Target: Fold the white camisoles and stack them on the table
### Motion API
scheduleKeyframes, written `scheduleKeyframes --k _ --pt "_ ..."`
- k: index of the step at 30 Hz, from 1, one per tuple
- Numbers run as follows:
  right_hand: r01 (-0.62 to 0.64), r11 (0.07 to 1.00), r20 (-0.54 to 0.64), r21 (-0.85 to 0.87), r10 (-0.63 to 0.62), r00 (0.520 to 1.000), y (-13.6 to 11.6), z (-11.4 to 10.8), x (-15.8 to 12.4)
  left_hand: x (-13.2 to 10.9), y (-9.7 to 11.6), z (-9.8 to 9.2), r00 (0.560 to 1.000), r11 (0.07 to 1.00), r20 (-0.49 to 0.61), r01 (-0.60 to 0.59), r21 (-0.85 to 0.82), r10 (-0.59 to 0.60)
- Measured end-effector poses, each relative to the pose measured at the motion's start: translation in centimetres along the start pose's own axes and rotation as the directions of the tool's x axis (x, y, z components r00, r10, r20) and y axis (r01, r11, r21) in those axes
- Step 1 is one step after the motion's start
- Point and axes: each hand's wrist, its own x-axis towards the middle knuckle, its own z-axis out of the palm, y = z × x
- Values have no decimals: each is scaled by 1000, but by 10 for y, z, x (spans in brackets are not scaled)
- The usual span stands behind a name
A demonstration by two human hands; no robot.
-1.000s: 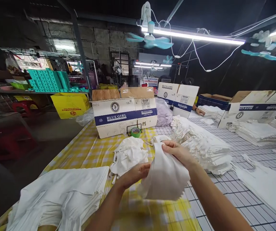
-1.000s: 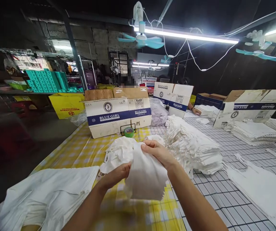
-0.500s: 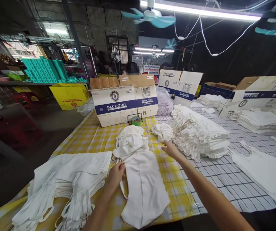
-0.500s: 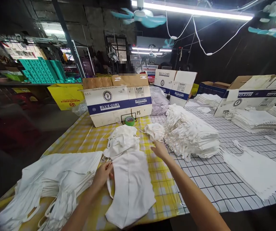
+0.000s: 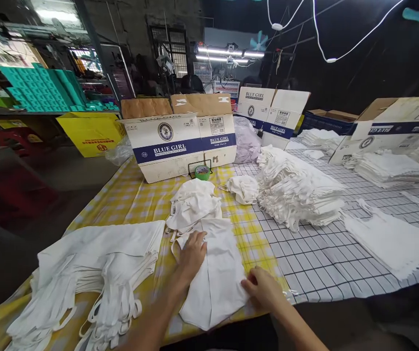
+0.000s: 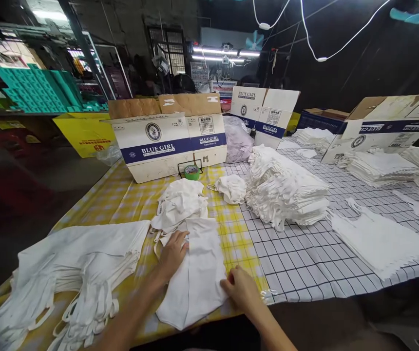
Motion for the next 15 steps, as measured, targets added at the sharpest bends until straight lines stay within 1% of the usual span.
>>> scheduleKeyframes --k 2,4,5,7,9,11,13,15 --pt "26 996 -2 88 -25 1000 -3 6 -10 8 17 10 995 996 83 -56 -74 62" --pt "46 965 -25 259 -41 999 -7 8 -14 12 33 17 983 984 144 -88 -156 111" --pt "53 929 -38 365 -42 998 -8 7 -15 13 39 18 979 976 164 -90 -199 124" --pt "69 822 -57 566 -45 997 -12 2 -16 12 51 15 973 955 192 -68 -289 127" --pt "101 704 -66 703 -78 995 -18 -7 -16 9 59 3 962 916 236 -34 -400 139" --pt "135 623 -49 771 -153 987 -28 -18 -17 5 66 -14 927 859 316 -11 -512 200" --pt "157 591 -6 791 -250 968 -42 -29 -18 2 71 -32 863 813 407 -7 -582 299" --pt "204 592 15 780 -343 939 -59 -41 -17 1 75 -48 796 799 475 -18 -601 376"
